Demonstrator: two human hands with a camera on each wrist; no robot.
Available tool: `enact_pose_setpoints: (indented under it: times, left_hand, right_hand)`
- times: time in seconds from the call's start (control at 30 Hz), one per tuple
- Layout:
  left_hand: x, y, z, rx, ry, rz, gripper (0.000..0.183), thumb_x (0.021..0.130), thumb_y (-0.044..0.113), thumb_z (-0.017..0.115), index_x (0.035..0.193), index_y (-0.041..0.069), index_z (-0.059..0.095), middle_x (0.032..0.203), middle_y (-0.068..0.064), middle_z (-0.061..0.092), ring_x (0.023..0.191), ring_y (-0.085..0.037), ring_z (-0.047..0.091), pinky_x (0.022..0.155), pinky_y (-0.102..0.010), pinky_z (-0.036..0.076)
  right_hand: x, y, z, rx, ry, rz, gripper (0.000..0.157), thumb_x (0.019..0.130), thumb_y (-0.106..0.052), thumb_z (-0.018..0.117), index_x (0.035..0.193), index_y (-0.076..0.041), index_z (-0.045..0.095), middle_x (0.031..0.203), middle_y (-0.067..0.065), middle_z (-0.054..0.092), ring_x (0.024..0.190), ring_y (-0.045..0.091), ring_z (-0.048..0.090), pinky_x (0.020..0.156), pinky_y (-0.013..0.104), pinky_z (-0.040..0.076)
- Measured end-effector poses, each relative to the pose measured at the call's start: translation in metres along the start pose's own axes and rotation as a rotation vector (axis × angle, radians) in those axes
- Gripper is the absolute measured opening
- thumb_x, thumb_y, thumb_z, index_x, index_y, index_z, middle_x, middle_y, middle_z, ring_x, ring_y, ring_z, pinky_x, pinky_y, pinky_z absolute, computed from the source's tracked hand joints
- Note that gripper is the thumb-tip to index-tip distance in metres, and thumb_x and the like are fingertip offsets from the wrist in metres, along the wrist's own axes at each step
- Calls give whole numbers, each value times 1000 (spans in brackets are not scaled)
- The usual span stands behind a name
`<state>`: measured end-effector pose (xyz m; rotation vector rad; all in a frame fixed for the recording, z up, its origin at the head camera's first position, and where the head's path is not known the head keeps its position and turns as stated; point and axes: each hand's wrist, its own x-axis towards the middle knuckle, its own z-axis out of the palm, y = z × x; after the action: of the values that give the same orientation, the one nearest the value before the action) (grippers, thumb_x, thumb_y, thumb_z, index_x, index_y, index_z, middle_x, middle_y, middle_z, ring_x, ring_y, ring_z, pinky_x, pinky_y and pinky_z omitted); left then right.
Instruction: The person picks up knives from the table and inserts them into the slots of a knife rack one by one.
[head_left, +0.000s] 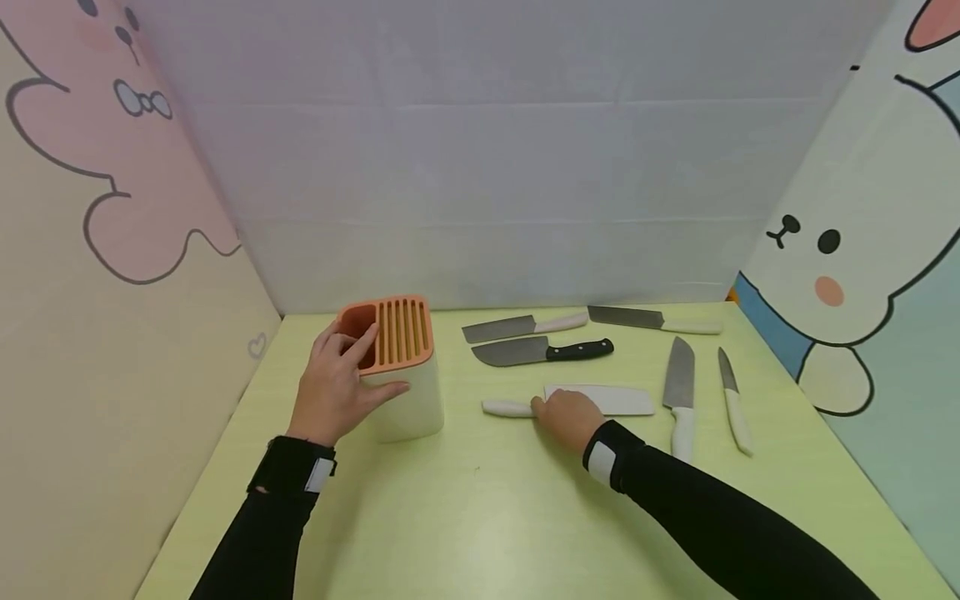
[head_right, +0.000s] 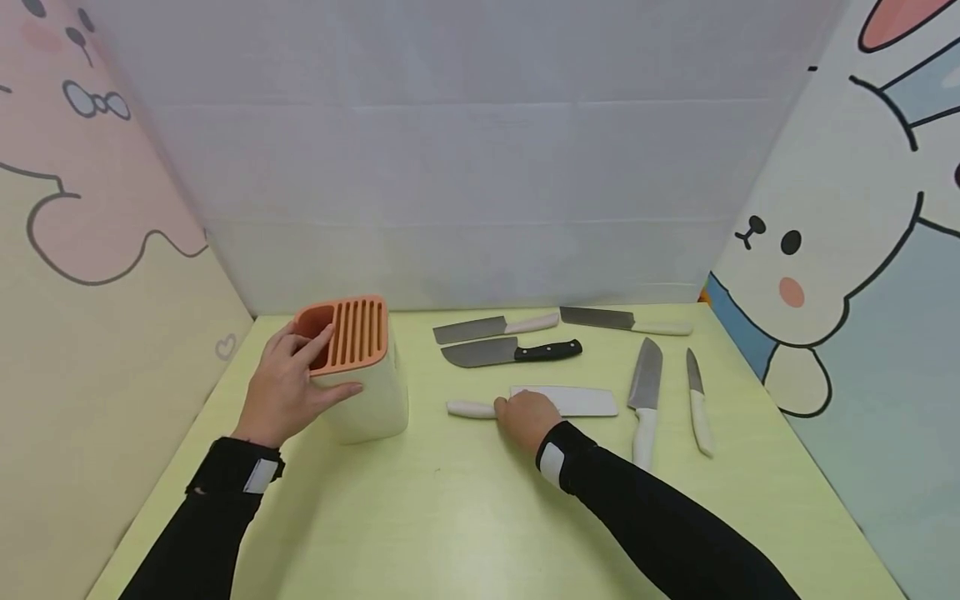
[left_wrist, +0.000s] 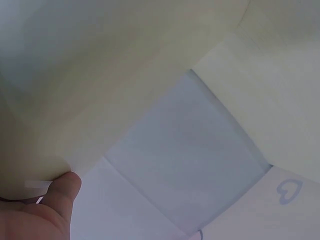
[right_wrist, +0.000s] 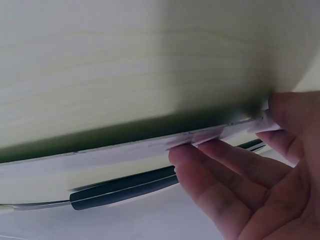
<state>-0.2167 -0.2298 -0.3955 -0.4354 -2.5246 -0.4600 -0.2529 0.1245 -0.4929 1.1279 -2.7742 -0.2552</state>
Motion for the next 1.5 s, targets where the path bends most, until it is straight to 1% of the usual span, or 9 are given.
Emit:
enact_pose_setpoints:
  times: [0.23,0.4,0.73,0.83,0.97,1.1,1.27,1.4,1.5]
  left_hand:
    - [3,2,-2,3,-14,-7,96,61,53,83,137,7,46,114,-23,52,131,-39,28,94,-56,43]
    - [3,3,-2,10,-22,-11,96,62,54,82,138,7,46,113,-22,52,130,-39,28,95,-57,42]
    - [3,1,-1,4,-9,-14,96,61,55,82,138,9,46,113,-21,52,130,-38,29,95,-56,42]
    - [3,0,0,2,-5,-13,96,62,54,82,138,9,46,113,-21,52,130,-38,29,95,-57,42]
    - [2,0,0,-2,-3,-13,96,62,54,82,138,9,46,113,-21,52,129,-39,29,95,-57,42]
    - [1,1,0,-1,-3,-16,95,62,53,83,138,8,46,113,-21,52,128,-39,31,94,-57,42]
    - [0,1,0,8,-15,-22,96,62,53,83,138,8,46,113,-21,51,128,-39,31,94,-57,42]
    - [0,2,0,12,-25,-26,97,62,55,82,139,10,44,113,-20,51,130,-39,29,96,-56,41]
    - [-1,2,0,11,-27,-27,98,62,55,82,140,11,44,113,-20,51,130,-39,28,97,-56,41]
  right_hand:
    - [-1,-6,-1,-64,28,35,12,85,2,61,85,-2,50,55,8,45,45,20,47,40,35,48]
    - [-2,-8,-1,-124,76,62,17,83,2,63,83,-3,47,53,7,40,40,17,41,36,32,44]
    - [-4,-12,-7,-206,219,31,17,83,4,58,78,-3,43,51,7,38,44,18,40,38,32,42]
    - [-4,-14,-11,-242,241,35,13,85,3,56,80,-2,45,52,8,37,44,18,39,38,31,42]
    - [-4,-16,-22,-282,226,45,7,91,-3,55,89,-2,49,55,9,34,43,18,36,37,29,42]
    - [-5,-16,-39,-311,247,41,12,90,-8,60,97,-3,52,59,9,38,44,18,37,38,27,42]
    - [-5,-9,-62,-257,301,40,18,89,-8,61,103,-2,50,66,12,45,46,20,38,38,26,40]
    - [-5,1,-78,-140,347,41,23,91,-5,59,111,0,49,71,11,43,47,17,33,37,25,34]
    - [-4,11,-90,-14,408,46,25,92,-7,58,115,1,49,76,11,47,47,15,37,37,26,35]
